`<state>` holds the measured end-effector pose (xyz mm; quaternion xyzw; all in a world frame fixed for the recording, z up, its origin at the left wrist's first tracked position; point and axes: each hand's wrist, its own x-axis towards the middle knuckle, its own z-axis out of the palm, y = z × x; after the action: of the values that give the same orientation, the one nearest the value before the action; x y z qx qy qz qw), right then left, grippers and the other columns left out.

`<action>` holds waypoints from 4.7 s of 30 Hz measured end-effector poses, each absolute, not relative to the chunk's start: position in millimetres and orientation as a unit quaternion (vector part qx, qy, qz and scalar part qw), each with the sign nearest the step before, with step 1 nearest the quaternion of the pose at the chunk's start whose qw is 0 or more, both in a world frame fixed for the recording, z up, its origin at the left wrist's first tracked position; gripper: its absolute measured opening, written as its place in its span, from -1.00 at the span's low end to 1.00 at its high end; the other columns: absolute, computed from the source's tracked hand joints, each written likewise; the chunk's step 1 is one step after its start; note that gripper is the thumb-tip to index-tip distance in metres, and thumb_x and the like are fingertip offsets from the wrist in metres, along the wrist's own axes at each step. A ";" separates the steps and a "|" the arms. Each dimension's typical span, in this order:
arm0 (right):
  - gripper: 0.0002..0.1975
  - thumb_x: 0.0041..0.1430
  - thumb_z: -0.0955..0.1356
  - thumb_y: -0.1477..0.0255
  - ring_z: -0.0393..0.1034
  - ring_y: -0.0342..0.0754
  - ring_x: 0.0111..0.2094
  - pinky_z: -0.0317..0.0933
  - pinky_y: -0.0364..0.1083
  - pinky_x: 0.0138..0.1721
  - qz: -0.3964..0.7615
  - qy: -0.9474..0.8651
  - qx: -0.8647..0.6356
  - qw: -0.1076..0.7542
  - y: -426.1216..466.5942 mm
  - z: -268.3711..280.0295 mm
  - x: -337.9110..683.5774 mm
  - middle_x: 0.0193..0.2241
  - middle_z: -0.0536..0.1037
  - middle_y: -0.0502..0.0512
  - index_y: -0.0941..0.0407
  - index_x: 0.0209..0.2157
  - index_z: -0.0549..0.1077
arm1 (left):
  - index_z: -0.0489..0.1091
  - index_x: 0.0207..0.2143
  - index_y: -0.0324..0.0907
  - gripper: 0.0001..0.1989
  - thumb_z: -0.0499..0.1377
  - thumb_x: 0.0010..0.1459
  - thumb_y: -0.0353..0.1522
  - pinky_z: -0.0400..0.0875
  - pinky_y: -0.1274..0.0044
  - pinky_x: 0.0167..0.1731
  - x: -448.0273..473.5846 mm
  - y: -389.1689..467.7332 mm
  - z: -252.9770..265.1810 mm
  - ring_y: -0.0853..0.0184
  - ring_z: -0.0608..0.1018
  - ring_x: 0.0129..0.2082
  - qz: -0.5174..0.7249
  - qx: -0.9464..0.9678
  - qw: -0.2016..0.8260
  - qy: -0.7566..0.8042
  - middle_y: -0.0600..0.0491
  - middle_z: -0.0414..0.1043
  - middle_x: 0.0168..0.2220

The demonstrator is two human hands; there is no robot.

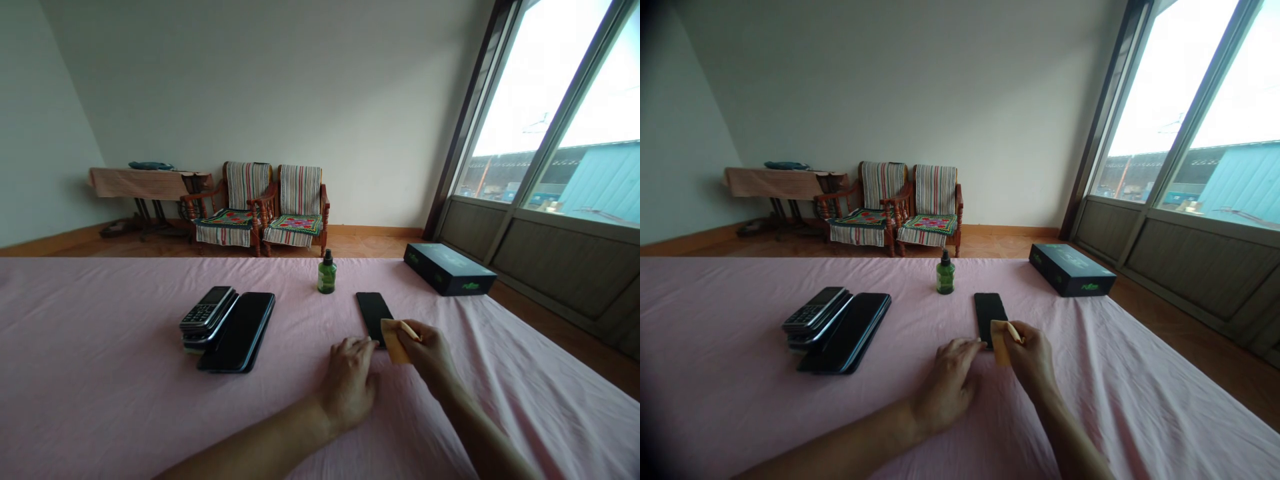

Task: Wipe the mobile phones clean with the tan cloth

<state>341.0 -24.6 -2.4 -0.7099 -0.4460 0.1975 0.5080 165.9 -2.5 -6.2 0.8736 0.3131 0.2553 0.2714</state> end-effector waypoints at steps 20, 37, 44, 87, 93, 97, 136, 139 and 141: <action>-0.55 -0.16 0.29 0.21 0.42 0.01 -0.49 0.21 -0.14 -0.54 0.238 -0.421 -0.705 0.519 -21.4 -3.5 321.5 -0.56 0.56 0.12 0.25 -0.37 0.59 | 0.25 0.12 -0.30 -0.51 0.04 0.10 -0.43 0.10 0.30 0.17 170.7 2.2 -13.5 0.15 0.27 0.18 0.233 0.901 0.211 0.300 -0.13 0.30 0.15; -0.47 -0.08 0.28 0.10 0.38 -0.03 -0.53 0.13 -0.16 -0.58 0.246 -0.454 -0.714 0.473 -27.6 -8.4 316.9 -0.59 0.53 0.07 0.24 -0.29 0.60 | 0.12 0.21 -0.23 -0.35 0.22 0.06 -0.47 0.14 0.25 0.18 36.3 4.5 30.6 0.14 0.27 0.18 0.215 0.874 0.024 0.435 -0.14 0.25 0.18; -0.50 -0.09 0.31 0.08 0.39 0.00 -0.52 0.16 -0.15 -0.56 0.225 -0.467 -0.714 0.471 -26.4 -12.2 317.7 -0.59 0.54 0.06 0.19 -0.34 0.61 | 0.15 0.22 -0.27 -0.37 0.20 0.16 -0.23 0.36 0.22 -0.04 -6.1 13.3 35.2 0.01 0.40 0.03 0.101 0.821 -0.099 0.553 -0.23 0.38 0.04; -0.62 0.00 0.31 0.18 0.19 -0.15 -0.67 -0.04 -0.18 -0.65 0.247 -0.478 -0.686 0.490 -30.5 -2.3 305.3 -0.70 0.38 -0.05 0.20 -0.38 0.58 | 0.22 0.16 -0.26 -0.59 -0.05 0.27 -0.53 0.48 0.42 -0.04 7.0 -12.5 22.1 0.21 0.54 -0.02 0.294 0.894 -0.177 0.289 -0.10 0.49 -0.01; -0.59 0.01 0.30 0.15 0.22 -0.12 -0.63 -0.01 -0.17 -0.63 0.233 -0.485 -0.691 0.483 -29.8 -6.6 307.6 -0.66 0.41 -0.01 0.19 -0.36 0.59 | 0.21 0.17 -0.29 -0.55 -0.07 0.25 -0.59 0.52 0.32 -0.09 23.1 -25.1 17.6 0.11 0.50 0.03 0.176 0.944 -0.153 0.232 -0.16 0.40 0.09; -0.57 0.01 0.30 0.14 0.29 -0.08 -0.56 0.05 -0.16 -0.59 0.216 -0.497 -0.691 0.478 -27.0 -10.3 309.8 -0.59 0.47 0.05 0.21 -0.36 0.60 | 0.29 0.11 -0.27 -0.63 0.13 0.27 -0.36 0.49 0.32 -0.04 27.3 -24.6 17.1 0.11 0.50 0.04 0.165 0.955 -0.099 0.226 -0.14 0.44 0.06; -0.76 0.21 0.24 0.63 0.33 -0.05 -0.32 0.21 -0.12 -0.32 0.033 -0.818 -0.506 0.270 19.3 -9.4 259.4 -0.36 0.40 0.09 0.11 -0.25 0.50 | 0.38 0.05 -0.22 -0.47 0.37 0.01 -0.37 0.32 0.35 0.10 22.7 -22.8 15.9 0.15 0.41 0.06 0.169 0.910 0.218 0.309 -0.10 0.38 0.07; -0.76 0.24 0.21 0.63 0.32 -0.05 -0.32 0.19 -0.12 -0.35 0.054 -0.821 -0.508 0.255 -0.6 -6.5 255.9 -0.37 0.39 0.09 0.11 -0.30 0.46 | 0.38 0.04 -0.23 -0.48 0.37 0.02 -0.37 0.34 0.34 0.09 23.4 -23.0 16.3 0.14 0.41 0.06 0.164 0.913 0.211 0.307 -0.11 0.38 0.06; -0.76 0.27 0.18 0.61 0.32 -0.04 -0.33 0.19 -0.11 -0.36 0.064 -0.821 -0.510 0.247 -17.2 -5.7 252.8 -0.38 0.38 0.09 0.11 -0.29 0.44 | 0.39 0.04 -0.23 -0.49 0.38 0.01 -0.38 0.34 0.33 0.08 23.9 -23.2 16.6 0.13 0.41 0.06 0.165 0.914 0.207 0.309 -0.11 0.38 0.06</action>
<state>252.8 -17.2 -5.7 -0.5100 -0.8214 0.0644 0.2471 23.9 -23.2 16.6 0.9136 0.3087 0.1649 0.2071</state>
